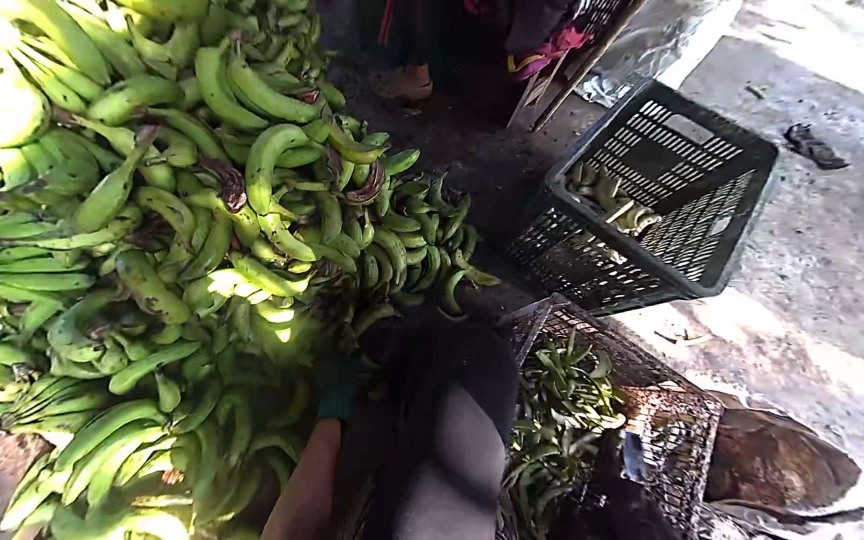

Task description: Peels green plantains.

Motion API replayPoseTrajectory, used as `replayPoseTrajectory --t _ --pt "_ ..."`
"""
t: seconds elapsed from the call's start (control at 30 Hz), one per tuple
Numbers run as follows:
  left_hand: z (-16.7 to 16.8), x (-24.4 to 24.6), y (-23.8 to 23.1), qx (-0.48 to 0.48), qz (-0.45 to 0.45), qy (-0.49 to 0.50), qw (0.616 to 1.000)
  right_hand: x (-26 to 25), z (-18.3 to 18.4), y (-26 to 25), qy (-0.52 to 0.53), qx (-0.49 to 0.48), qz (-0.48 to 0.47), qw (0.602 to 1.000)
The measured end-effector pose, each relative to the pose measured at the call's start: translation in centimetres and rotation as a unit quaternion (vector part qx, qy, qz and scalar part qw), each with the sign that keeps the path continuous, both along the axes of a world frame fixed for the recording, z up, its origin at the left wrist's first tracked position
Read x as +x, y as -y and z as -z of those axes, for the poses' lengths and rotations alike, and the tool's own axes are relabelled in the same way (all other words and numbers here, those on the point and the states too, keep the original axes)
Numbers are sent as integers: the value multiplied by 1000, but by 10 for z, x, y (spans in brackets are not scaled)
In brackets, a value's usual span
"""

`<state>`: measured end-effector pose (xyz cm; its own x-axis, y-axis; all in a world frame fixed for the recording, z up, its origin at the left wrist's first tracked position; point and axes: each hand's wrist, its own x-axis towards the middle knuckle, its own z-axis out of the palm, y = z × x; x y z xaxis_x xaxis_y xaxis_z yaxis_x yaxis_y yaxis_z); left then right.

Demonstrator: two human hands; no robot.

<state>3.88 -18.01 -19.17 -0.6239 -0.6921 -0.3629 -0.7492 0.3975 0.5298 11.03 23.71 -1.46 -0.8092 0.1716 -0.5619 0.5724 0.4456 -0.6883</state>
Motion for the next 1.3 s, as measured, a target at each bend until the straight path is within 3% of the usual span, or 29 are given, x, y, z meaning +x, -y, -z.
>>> replayPoseTrajectory --t 0.07,0.13,0.2,0.23,0.3,0.33,0.4,0.43,0.47,0.5,0.57,0.6,0.63,0.67,0.73,0.77,0.83,0.9,0.97,1.07,1.17,1.23,1.3 --pt "-42 -2 -12 62 -46 -171 982 9 3 15 1 -80 32 996" --pt "-112 -23 -17 107 -80 -352 926 17 8 35 -11 -140 59 988" --pt "-182 -49 -29 207 -26 -512 833 19 11 53 -61 -213 58 973" --pt "-212 -57 -44 250 10 -538 805 17 11 61 -94 -223 60 969" --pt "-258 -62 -88 316 107 -562 757 4 -9 75 -172 -132 55 975" --pt "-270 -62 -114 331 159 -579 728 -5 -32 81 -231 -45 46 971" --pt "-276 -58 -169 327 232 -608 685 -14 -84 85 -392 97 49 914" --pt "-273 -54 -194 312 256 -623 670 -12 -101 84 -456 136 65 877" --pt "-267 -49 -216 293 278 -642 651 -7 -109 82 -472 140 66 868" --pt "-265 -40 -231 290 302 -640 644 0 -106 80 -435 113 70 891" --pt "-268 -21 -252 335 324 -615 636 14 -67 67 -205 -33 54 977" --pt "-270 -16 -257 359 326 -605 632 25 -37 56 -101 -126 41 986" --pt "-274 -19 -260 379 322 -588 638 33 -13 49 -63 -195 54 977" --pt "-278 -28 -264 386 308 -558 667 38 -4 41 -80 -236 82 965" --pt "-271 -38 -266 403 269 -435 759 51 -6 36 -211 -261 139 932" --pt "-262 -44 -267 417 262 -381 783 44 -9 29 -292 -237 113 920" --pt "-247 -53 -274 455 291 -320 778 15 -13 13 -411 -38 19 911" --pt "-242 -48 -277 490 337 -261 761 -13 -14 4 -450 149 4 881" --pt "-241 -41 -276 458 345 -204 793 -46 -25 -15 -428 274 52 860" --pt "-232 -40 -265 470 321 -218 793 -57 -22 -41 -367 254 125 886" --pt "-220 -52 -262 519 270 -253 771 -13 -8 7 -411 202 37 888" --pt "-213 -46 -266 570 289 -224 736 -10 -3 20 -418 252 25 873" --pt "-216 -33 -269 554 334 -179 741 -39 -19 -1 -386 306 76 867"
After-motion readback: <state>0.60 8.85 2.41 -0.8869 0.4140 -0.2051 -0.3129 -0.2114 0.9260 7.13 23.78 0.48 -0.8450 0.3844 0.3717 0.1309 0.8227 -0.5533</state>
